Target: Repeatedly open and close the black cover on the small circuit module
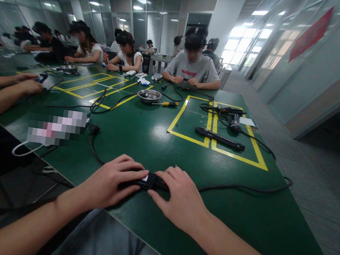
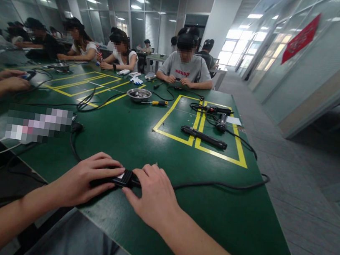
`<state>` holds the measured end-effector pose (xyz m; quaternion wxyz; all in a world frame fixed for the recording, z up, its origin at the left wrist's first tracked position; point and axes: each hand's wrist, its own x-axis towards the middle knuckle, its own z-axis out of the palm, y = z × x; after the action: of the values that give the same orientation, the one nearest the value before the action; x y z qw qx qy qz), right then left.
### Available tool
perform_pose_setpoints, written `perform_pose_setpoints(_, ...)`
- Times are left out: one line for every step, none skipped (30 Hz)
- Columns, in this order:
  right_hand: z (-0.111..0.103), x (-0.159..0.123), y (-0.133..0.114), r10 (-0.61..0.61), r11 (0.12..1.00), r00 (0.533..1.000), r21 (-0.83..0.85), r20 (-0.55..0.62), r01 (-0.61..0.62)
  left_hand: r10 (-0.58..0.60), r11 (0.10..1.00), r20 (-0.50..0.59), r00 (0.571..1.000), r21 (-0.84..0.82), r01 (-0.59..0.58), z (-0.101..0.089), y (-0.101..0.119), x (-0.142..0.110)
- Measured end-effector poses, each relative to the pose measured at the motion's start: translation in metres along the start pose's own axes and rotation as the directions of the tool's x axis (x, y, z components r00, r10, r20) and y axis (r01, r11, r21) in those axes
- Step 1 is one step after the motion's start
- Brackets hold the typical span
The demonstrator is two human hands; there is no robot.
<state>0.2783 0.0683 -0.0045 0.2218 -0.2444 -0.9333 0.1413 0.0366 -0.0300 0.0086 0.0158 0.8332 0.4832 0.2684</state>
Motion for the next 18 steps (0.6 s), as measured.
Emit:
perform_pose_setpoints(0.0004, -0.0001, 0.0003, -0.001, 1.000, 1.000, -0.003, -0.003, 0.001, 0.006, 1.000, -0.002, 1.000, 0.003, -0.006, 0.0001, -0.0004, -0.0001)
perform_pose_setpoints(0.0008, -0.0003, 0.0005, -0.001, 1.000, 1.000, -0.005, -0.007, 0.001, 0.011, 1.000, -0.004, 1.000, 0.005, -0.011, 0.0002, -0.0009, -0.0001)
perform_pose_setpoints(0.0012, -0.0005, 0.0007, -0.001, 1.000, 1.000, -0.006, -0.011, 0.001, 0.015, 1.000, -0.006, 1.000, 0.008, -0.015, 0.0003, -0.0014, -0.0001)
perform_pose_setpoints(0.0015, -0.0006, 0.0008, 0.000, 1.000, 1.000, -0.007, -0.015, 0.000, 0.017, 1.000, -0.006, 1.000, 0.009, -0.016, 0.0006, -0.0018, -0.0001)
perform_pose_setpoints(0.0016, -0.0008, 0.0008, 0.001, 1.000, 1.000, -0.007, -0.017, -0.001, 0.017, 1.000, -0.004, 1.000, 0.012, -0.017, 0.0009, -0.0021, -0.0001)
perform_pose_setpoints(0.0016, -0.0009, 0.0008, 0.002, 1.000, 1.000, -0.006, -0.018, -0.002, 0.017, 1.000, -0.001, 1.000, 0.016, -0.017, 0.0012, -0.0023, -0.0002)
perform_pose_setpoints(0.0015, -0.0010, 0.0007, 0.003, 1.000, 1.000, -0.004, -0.017, -0.003, 0.019, 1.000, 0.001, 1.000, 0.021, -0.019, 0.0016, -0.0024, -0.0003)
perform_pose_setpoints(0.0012, -0.0010, 0.0006, 0.004, 1.000, 1.000, -0.002, -0.013, -0.004, 0.020, 0.999, 0.001, 1.000, 0.027, -0.020, 0.0020, -0.0023, -0.0004)
perform_pose_setpoints(0.0008, -0.0010, 0.0005, 0.005, 1.000, 1.000, -0.001, -0.007, -0.005, 0.021, 0.999, 0.000, 1.000, 0.032, -0.021, 0.0023, -0.0022, -0.0006)
perform_pose_setpoints(0.0004, -0.0009, 0.0003, 0.006, 1.000, 1.000, -0.001, -0.002, -0.006, 0.022, 0.999, -0.002, 1.000, 0.038, -0.022, 0.0025, -0.0020, -0.0007)
perform_pose_setpoints(0.0000, -0.0008, 0.0001, 0.007, 1.000, 1.000, -0.003, 0.002, -0.007, 0.024, 0.999, -0.004, 1.000, 0.046, -0.024, 0.0025, -0.0018, -0.0009)
perform_pose_setpoints(-0.0003, -0.0007, -0.0001, 0.007, 1.000, 1.000, -0.006, 0.005, -0.007, 0.028, 0.998, -0.004, 1.000, 0.056, -0.028, 0.0024, -0.0016, -0.0010)
perform_pose_setpoints(-0.0006, -0.0006, -0.0002, 0.007, 1.000, 1.000, -0.009, 0.005, -0.007, 0.033, 0.997, -0.006, 0.999, 0.068, -0.033, 0.0022, -0.0014, -0.0011)
perform_pose_setpoints(-0.0009, -0.0005, -0.0003, 0.006, 1.000, 1.000, -0.011, 0.005, -0.006, 0.042, 0.996, -0.007, 0.999, 0.082, -0.041, 0.0019, -0.0014, -0.0011)
perform_pose_setpoints(-0.0011, -0.0005, -0.0004, 0.007, 1.000, 1.000, -0.012, 0.005, -0.007, 0.050, 0.994, -0.008, 0.999, 0.097, -0.049, 0.0016, -0.0015, -0.0011)
perform_pose_setpoints(-0.0013, -0.0004, -0.0005, 0.008, 1.000, 1.000, -0.013, 0.008, -0.008, 0.057, 0.992, -0.008, 0.998, 0.112, -0.056, 0.0013, -0.0018, -0.0010)
perform_pose_setpoints(-0.0015, -0.0004, -0.0006, 0.010, 1.000, 1.000, -0.013, 0.011, -0.010, 0.065, 0.990, -0.006, 0.998, 0.128, -0.064, 0.0010, -0.0022, -0.0009)
perform_pose_setpoints(-0.0017, -0.0004, -0.0007, 0.011, 1.000, 1.000, -0.014, 0.016, -0.011, 0.071, 0.987, -0.002, 0.997, 0.144, -0.070, 0.0009, -0.0026, -0.0008)
